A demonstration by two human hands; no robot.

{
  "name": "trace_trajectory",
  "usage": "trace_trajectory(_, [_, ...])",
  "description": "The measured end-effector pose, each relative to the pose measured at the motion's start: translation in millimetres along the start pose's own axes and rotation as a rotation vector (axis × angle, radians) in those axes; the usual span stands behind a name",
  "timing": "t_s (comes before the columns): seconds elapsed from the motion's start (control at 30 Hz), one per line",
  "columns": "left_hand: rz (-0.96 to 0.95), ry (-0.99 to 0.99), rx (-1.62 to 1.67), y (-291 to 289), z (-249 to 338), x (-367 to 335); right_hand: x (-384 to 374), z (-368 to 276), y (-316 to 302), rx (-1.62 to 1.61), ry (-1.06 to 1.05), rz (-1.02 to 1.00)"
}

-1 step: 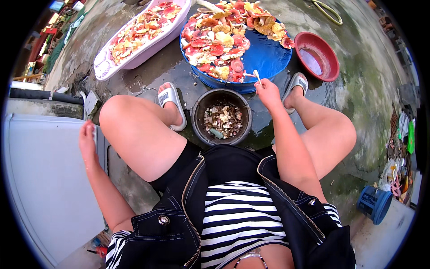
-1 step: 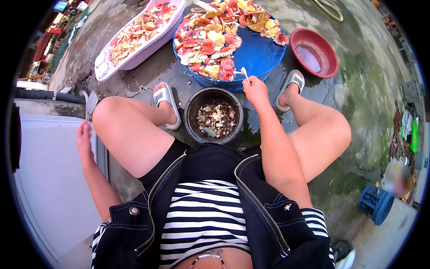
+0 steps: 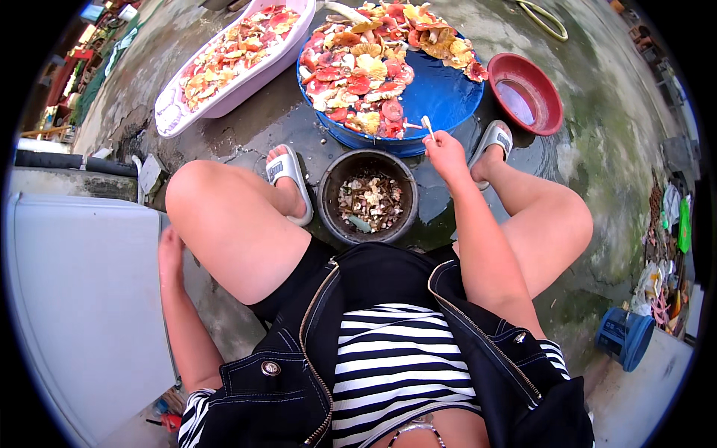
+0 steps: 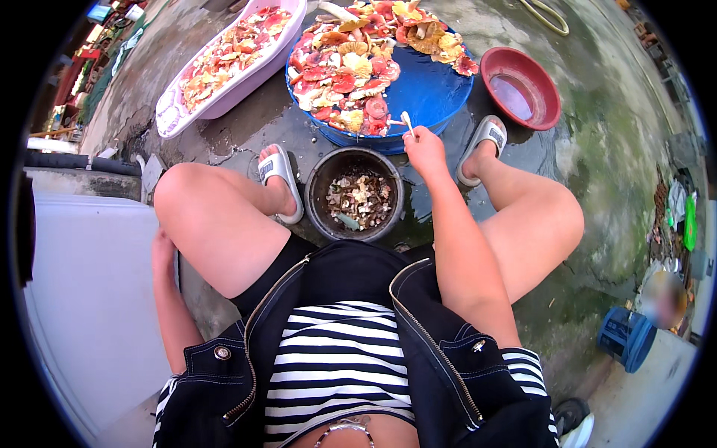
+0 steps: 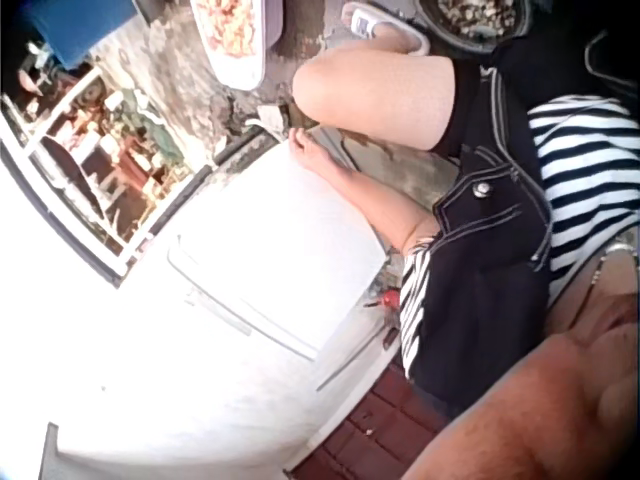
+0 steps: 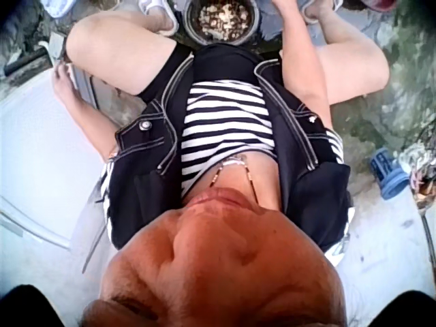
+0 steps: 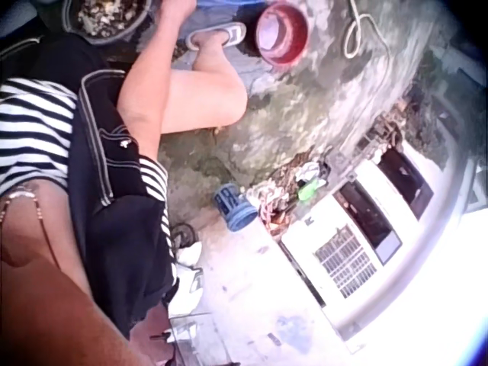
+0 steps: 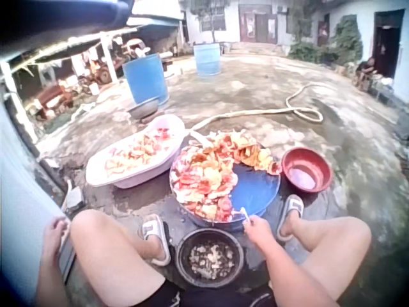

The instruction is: The person cleans dirt and debris from a variety of colorful mushrooms by hand using a small brush, placing the cleaned items into a separate basin.

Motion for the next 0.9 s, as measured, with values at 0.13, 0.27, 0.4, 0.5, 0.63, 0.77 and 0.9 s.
trace_trajectory(0.13, [-0.455, -0.391, -0.207, 83, -111, 77, -24, -19, -8, 0.039, 0.023, 0.078])
trace_trajectory(0.27, [-0.819, -0.509, -0.228, 198, -124, 149, -68, -16, -17, 0.286, -0.022, -0.062])
trace_trajectory(0.4, [-0.916, -0.571, -0.236, 234, -106, 156, -96, -35, 23, 0.401, -0.015, -0.387])
trace_trajectory(0.5, [-0.984, -0.639, -0.237, 274, -100, 160, -106, -17, 16, 0.279, 0.137, -0.422])
trace_trajectory(0.63, [-0.999, -0.682, -0.234, 279, -92, 154, -97, -17, 7, 0.331, 0.096, -0.449])
trace_trajectory(0.77, [-0.998, -0.668, -0.222, 281, -92, 158, -96, -17, 1, 0.453, -0.108, -0.498])
trace_trajectory(0.9, [-0.919, -0.644, -0.172, 252, -97, 167, -103, -31, 8, 0.678, -0.146, -0.481])
Point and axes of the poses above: each hand's wrist, its own x-axis away from the middle knuckle, its own y-axis out of the palm, z = x × y, the point moved 3 cm from there along -x, towards the middle knuckle, and after that the axes turned 6 degrees about x, right-handed, at the moved point
